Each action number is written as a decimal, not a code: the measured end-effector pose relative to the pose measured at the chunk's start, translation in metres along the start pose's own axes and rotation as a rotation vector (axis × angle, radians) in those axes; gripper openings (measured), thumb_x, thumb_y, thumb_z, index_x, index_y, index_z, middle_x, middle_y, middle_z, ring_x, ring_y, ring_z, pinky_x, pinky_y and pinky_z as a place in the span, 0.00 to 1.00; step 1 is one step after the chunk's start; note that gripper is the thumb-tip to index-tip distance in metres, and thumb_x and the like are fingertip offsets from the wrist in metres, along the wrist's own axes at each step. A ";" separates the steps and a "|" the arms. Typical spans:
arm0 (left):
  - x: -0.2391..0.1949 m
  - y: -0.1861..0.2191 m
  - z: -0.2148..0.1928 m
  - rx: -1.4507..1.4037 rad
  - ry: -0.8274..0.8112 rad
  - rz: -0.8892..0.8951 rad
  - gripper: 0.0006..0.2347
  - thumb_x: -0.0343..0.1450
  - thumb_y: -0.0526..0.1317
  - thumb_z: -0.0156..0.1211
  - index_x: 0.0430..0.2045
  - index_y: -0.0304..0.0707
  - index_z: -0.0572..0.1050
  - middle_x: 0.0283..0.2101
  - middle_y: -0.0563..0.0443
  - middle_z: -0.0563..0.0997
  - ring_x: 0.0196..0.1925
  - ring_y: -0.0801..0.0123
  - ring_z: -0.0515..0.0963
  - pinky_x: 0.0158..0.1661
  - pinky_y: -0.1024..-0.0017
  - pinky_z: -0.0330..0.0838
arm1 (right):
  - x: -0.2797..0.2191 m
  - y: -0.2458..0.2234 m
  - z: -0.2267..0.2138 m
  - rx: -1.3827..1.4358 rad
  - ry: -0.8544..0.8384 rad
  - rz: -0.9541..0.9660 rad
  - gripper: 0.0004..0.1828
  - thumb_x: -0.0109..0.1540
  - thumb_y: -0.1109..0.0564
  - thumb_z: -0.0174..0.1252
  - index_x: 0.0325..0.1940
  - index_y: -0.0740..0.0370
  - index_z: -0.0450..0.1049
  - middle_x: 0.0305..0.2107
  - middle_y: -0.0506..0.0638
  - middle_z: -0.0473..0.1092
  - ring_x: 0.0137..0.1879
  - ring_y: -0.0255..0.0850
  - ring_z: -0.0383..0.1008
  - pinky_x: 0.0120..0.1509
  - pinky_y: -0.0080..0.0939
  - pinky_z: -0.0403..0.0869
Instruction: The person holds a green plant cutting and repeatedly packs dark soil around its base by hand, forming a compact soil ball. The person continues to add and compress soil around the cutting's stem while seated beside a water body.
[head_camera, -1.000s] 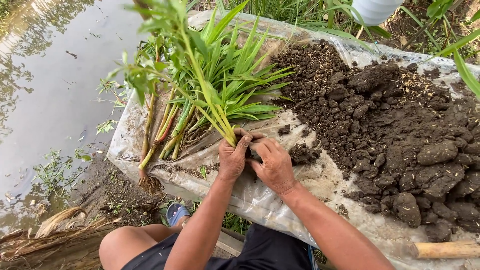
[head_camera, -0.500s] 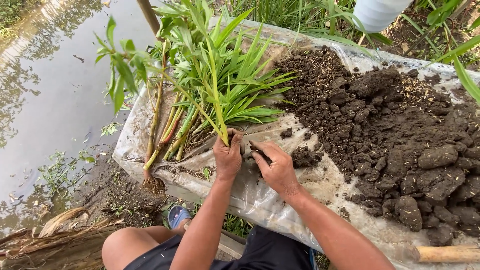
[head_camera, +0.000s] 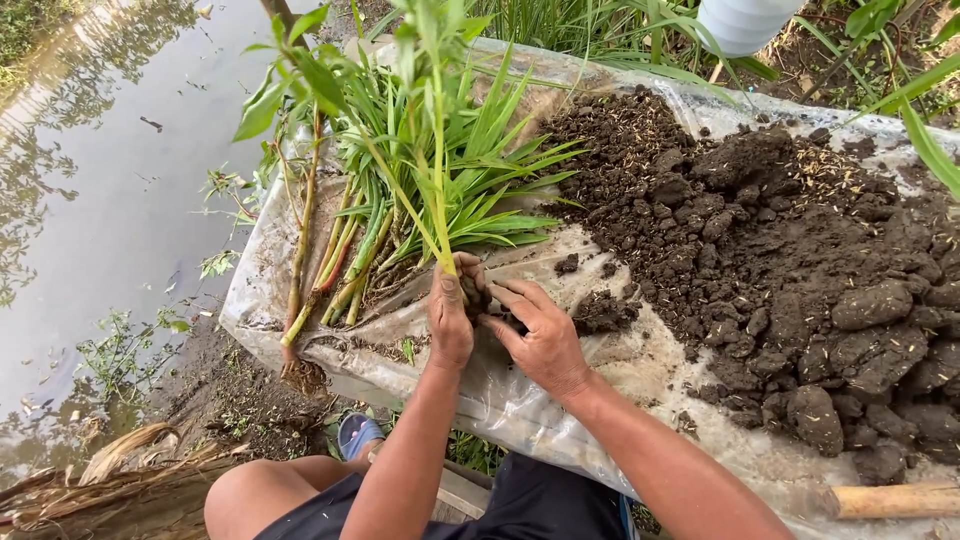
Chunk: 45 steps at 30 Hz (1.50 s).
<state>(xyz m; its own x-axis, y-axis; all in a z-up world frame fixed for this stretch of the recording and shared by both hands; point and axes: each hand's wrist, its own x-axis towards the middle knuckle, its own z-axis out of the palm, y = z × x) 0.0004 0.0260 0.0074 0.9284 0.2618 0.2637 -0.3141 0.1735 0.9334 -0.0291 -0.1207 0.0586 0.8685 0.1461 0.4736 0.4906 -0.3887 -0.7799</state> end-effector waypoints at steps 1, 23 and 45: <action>-0.001 -0.006 -0.002 -0.001 0.000 0.000 0.30 0.82 0.66 0.35 0.52 0.36 0.75 0.29 0.46 0.77 0.25 0.73 0.78 0.27 0.75 0.75 | 0.001 -0.002 0.000 -0.001 0.000 0.000 0.21 0.63 0.54 0.76 0.61 0.51 0.85 0.53 0.52 0.82 0.58 0.54 0.85 0.60 0.56 0.84; -0.002 0.082 0.038 0.104 -0.224 -0.049 0.18 0.86 0.47 0.41 0.66 0.37 0.69 0.53 0.44 0.75 0.53 0.65 0.72 0.63 0.59 0.68 | 0.013 -0.003 -0.013 0.573 -0.038 0.490 0.26 0.63 0.59 0.76 0.65 0.64 0.83 0.50 0.64 0.85 0.59 0.49 0.84 0.62 0.56 0.85; 0.011 0.079 0.001 0.164 -0.432 0.071 0.11 0.83 0.38 0.56 0.48 0.27 0.83 0.41 0.32 0.89 0.37 0.55 0.89 0.42 0.55 0.85 | 0.015 -0.010 -0.017 0.832 -0.260 0.697 0.25 0.61 0.66 0.76 0.63 0.69 0.84 0.49 0.61 0.85 0.52 0.43 0.81 0.57 0.49 0.84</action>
<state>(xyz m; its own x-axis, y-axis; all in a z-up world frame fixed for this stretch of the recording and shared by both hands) -0.0138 0.0421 0.0839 0.9144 -0.1574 0.3729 -0.3764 0.0078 0.9264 -0.0222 -0.1303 0.0808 0.9127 0.3572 -0.1985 -0.3001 0.2561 -0.9189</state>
